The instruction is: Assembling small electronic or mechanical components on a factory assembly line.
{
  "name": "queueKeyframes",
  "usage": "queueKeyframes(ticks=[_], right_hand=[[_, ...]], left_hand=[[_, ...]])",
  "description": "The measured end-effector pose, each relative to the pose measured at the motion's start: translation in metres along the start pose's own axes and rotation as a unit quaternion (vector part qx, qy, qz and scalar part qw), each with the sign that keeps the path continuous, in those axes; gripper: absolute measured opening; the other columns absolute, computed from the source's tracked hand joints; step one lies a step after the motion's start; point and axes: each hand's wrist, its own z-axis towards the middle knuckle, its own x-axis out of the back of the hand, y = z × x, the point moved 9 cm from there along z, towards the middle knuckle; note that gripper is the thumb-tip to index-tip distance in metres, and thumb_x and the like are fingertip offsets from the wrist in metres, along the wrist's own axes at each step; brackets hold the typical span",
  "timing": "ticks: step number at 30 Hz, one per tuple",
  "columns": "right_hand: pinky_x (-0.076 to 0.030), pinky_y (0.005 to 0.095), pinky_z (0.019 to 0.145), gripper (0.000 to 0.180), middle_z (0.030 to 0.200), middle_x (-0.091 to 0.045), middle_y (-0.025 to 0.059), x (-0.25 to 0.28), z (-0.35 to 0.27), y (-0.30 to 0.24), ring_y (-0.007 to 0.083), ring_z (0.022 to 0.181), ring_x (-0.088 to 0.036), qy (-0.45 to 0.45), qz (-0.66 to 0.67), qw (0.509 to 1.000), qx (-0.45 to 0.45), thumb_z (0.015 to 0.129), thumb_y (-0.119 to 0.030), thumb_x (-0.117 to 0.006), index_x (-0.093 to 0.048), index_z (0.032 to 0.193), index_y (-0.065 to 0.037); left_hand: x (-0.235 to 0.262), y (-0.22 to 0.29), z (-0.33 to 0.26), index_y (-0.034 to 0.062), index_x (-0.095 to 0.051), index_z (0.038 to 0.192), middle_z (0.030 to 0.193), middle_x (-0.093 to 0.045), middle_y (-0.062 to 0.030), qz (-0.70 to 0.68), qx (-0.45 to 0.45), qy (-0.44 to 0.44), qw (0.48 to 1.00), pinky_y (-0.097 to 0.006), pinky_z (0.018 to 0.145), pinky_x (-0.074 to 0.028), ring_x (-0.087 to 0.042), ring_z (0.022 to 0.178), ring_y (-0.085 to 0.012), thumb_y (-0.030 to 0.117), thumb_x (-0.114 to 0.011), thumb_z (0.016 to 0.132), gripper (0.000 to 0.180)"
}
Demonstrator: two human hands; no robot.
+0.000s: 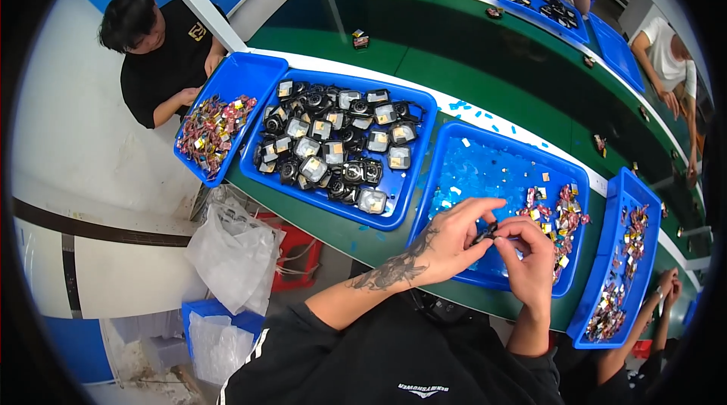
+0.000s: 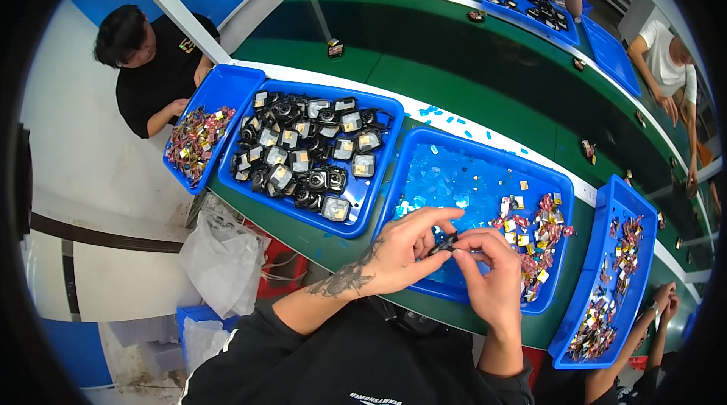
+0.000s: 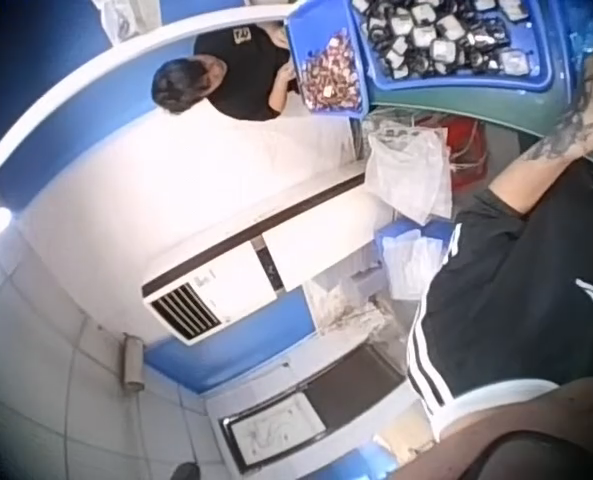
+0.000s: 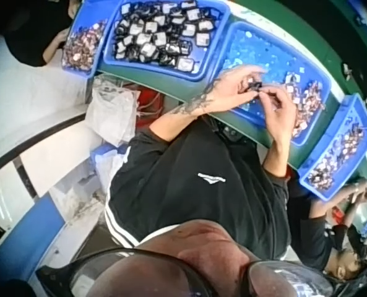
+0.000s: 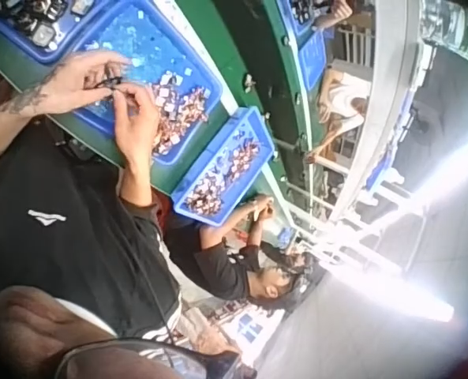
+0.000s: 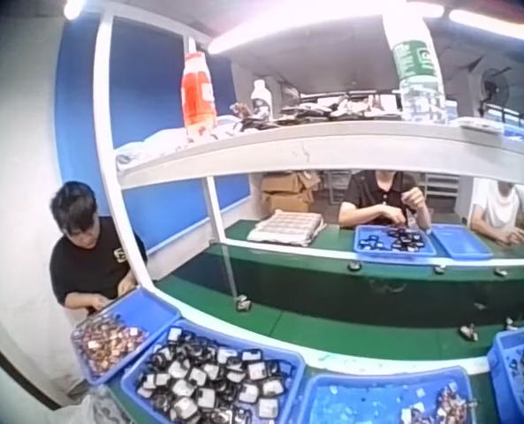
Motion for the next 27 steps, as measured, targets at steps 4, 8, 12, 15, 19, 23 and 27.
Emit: queueKeyframes(ticks=[4,8,12,15,19,23,27], right_hand=[[-0.053,0.0223,0.072,0.01,0.102,-0.062,0.0088,-0.004,0.0,0.016,0.0103,0.087,-0.061,-0.025,0.129,0.99,-0.057,0.085,0.008,-0.063,-0.063,0.093,0.003],[-0.051,0.0217,0.068,0.007,0.093,-0.065,0.0057,-0.004,-0.003,0.028,0.0096,0.08,-0.062,-0.008,0.246,0.964,-0.097,0.09,0.003,-0.062,-0.061,0.097,0.001],[-0.051,0.0231,0.066,0.01,0.091,-0.066,0.006,-0.018,-0.003,0.029,0.0098,0.075,-0.062,0.054,0.374,0.921,-0.092,0.091,-0.001,-0.062,-0.061,0.101,0.001],[-0.052,0.0233,0.066,0.01,0.091,-0.064,0.0047,-0.021,-0.002,0.014,0.0107,0.076,-0.061,0.066,0.315,0.946,-0.049,0.088,0.003,-0.065,-0.064,0.098,0.001],[-0.046,0.0217,0.059,0.017,0.084,-0.065,0.0054,0.003,-0.008,-0.016,0.0091,0.07,-0.059,0.078,0.008,0.996,0.041,0.081,0.006,-0.07,-0.071,0.096,-0.001],[-0.044,0.0239,0.054,0.018,0.084,-0.066,0.0083,0.002,-0.002,-0.045,0.0128,0.063,-0.058,0.067,-0.069,0.993,0.064,0.08,0.005,-0.071,-0.072,0.098,-0.001],[-0.043,0.0275,0.051,0.016,0.081,-0.067,0.0099,0.0,-0.001,-0.059,0.0155,0.058,-0.056,0.081,-0.129,0.984,0.096,0.079,0.004,-0.072,-0.07,0.093,-0.001]], left_hand=[[-0.001,-0.027,-0.003,0.0039,-0.048,0.128,0.107,-0.065,-0.0091,-0.12,0.081,-0.02,0.989,-0.017,0.061,-0.044,-0.053,0.066,-0.0003,-0.002,-0.07,0.083,0.051],[-0.012,-0.016,-0.002,0.0044,-0.043,0.13,0.121,-0.061,-0.0161,-0.249,0.064,-0.017,0.966,-0.022,0.075,-0.048,-0.06,0.088,-0.0085,-0.003,-0.071,0.082,0.056],[-0.01,-0.02,-0.012,-0.0027,-0.046,0.133,0.131,-0.056,-0.0198,-0.228,-0.016,0.047,0.972,-0.032,0.096,-0.047,-0.058,0.115,-0.0205,-0.006,-0.069,0.084,0.054],[0.003,-0.031,-0.018,-0.003,-0.049,0.137,0.129,-0.059,-0.0125,-0.251,-0.009,0.135,0.958,-0.028,0.095,-0.049,-0.058,0.114,-0.0159,-0.001,-0.061,0.093,0.046],[0.005,-0.045,-0.013,-0.0028,-0.047,0.138,0.128,-0.059,-0.0112,-0.263,0.08,0.051,0.96,-0.026,0.093,-0.049,-0.058,0.111,-0.0124,0.004,-0.057,0.096,0.044],[-0.006,-0.028,-0.016,-0.0009,-0.048,0.139,0.128,-0.059,-0.0094,-0.243,0.059,-0.005,0.968,-0.025,0.092,-0.049,-0.059,0.109,-0.0117,0.005,-0.055,0.098,0.042],[-0.008,-0.024,-0.016,-0.0005,-0.047,0.14,0.132,-0.057,-0.0097,-0.24,0.048,-0.023,0.969,-0.026,0.096,-0.046,-0.056,0.114,-0.0127,0.003,-0.052,0.098,0.042]])
